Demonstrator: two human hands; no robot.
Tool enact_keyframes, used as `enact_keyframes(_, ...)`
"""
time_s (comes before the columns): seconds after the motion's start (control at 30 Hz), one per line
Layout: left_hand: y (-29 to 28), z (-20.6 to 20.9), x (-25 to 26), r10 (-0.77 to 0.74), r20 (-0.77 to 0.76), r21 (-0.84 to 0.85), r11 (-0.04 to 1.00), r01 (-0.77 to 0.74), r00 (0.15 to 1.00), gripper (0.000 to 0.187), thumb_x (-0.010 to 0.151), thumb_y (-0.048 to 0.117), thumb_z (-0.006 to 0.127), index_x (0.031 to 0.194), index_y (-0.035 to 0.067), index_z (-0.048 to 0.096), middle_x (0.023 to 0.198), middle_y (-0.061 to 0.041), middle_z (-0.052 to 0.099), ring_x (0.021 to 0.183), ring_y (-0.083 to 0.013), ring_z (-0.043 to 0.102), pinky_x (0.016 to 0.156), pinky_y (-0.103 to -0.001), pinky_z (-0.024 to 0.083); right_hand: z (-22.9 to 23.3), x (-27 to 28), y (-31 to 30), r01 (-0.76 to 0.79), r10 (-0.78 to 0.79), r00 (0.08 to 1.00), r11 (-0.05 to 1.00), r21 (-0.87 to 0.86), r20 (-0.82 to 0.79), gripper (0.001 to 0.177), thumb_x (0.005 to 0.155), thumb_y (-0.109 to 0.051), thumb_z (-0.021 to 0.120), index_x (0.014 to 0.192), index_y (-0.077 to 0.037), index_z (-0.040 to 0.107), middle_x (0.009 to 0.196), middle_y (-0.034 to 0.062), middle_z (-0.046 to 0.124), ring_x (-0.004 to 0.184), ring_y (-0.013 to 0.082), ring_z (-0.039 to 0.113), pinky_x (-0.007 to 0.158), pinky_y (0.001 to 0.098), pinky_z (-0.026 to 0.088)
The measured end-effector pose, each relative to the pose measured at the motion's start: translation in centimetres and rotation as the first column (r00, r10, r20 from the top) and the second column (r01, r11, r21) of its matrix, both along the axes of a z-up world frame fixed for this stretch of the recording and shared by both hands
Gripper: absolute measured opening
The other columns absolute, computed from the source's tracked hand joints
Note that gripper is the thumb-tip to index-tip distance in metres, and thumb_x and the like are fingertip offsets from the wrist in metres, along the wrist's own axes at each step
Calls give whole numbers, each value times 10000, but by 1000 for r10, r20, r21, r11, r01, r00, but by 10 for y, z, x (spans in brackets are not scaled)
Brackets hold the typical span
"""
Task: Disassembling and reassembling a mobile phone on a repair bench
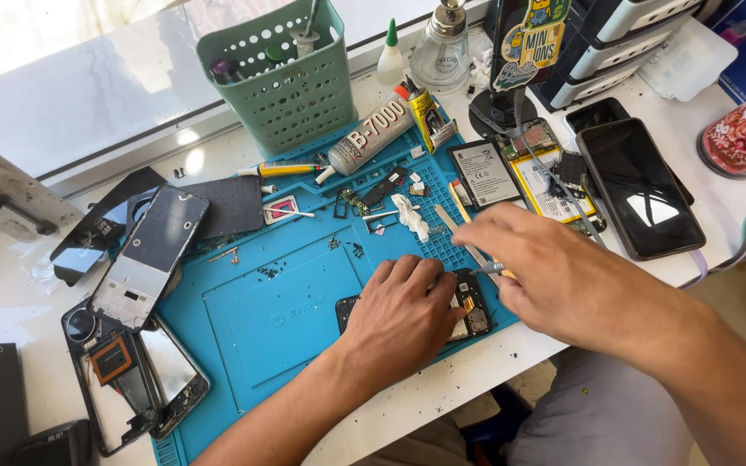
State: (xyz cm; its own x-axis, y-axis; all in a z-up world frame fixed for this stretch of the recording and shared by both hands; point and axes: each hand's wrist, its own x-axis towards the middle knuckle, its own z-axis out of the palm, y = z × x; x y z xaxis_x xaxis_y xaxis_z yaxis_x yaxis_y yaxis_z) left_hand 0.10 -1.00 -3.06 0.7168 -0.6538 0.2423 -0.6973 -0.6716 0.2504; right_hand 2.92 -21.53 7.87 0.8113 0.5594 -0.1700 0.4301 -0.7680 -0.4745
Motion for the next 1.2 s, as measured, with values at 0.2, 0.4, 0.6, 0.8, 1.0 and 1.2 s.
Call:
enact_keyframes(0.2, -9, 1, 12, 16, -7, 17, 1000, -16, 1000, 64, 946, 147, 724, 971, 100, 688, 898, -91, 658, 802, -314, 538, 657, -451, 444, -8, -1, -2, 176, -128, 979, 927, -333, 160, 255, 982, -396, 628, 926, -165, 537, 684, 130, 680, 735, 489, 641, 620, 578, 450)
enact_keyframes(0.4, -24, 25, 38, 28, -398, -1, 1000, -31, 917, 203, 1020, 146, 516, 1048, 100, 712, 1033, -119, 693, 911, -349, 657, 606, -489, 570, -8, -4, -4, 219, -203, 973, 960, -172, 106, 436, 853, -448, 752, 1151, -168, 601, 970, 100, 730, 912, 353, 680, 789, 484, 502)
enact_keyframes(0.6, -22, 25, 45, -40, -474, -115, 993, -17, 880, 347, 931, 57, 527, 1158, 175, 761, 1168, -79, 683, 771, -389, 687, 482, -497, 510, -23, -7, -17, 83, -85, 969, 996, 17, 233, 376, 794, -232, 777, 1132, -114, 662, 1063, 67, 710, 975, 281, 679, 861, 409, 496)
enact_keyframes(0.8, -24, 14, 45, -56, -407, -88, 996, 22, 912, 159, 1011, 133, 573, 1065, 102, 719, 953, -89, 633, 734, -369, 654, 476, -507, 507, -32, -7, -25, 86, -95, 964, 995, 48, 247, 180, 820, -150, 732, 996, -125, 710, 922, 14, 763, 795, 229, 715, 760, 389, 528)
enact_keyframes(1.0, -30, 17, 45, -58, -256, 103, 991, 87, 965, 86, 1011, 83, 621, 935, 68, 658, 885, -68, 624, 639, -271, 630, 421, -417, 500, -28, -11, -30, 111, -130, 948, 990, 83, 289, 197, 810, -153, 743, 1001, -108, 726, 958, 15, 781, 818, 223, 728, 794, 383, 545)
enact_keyframes(1.2, -34, 8, 41, -103, -91, 184, 976, 119, 990, 92, 1027, 169, 653, 975, 97, 630, 933, -92, 617, 702, -262, 647, 452, -415, 524, -23, -18, -34, 207, -208, 944, 978, 31, 257, 180, 770, -198, 772, 940, -158, 729, 848, -26, 789, 726, 176, 736, 726, 356, 552)
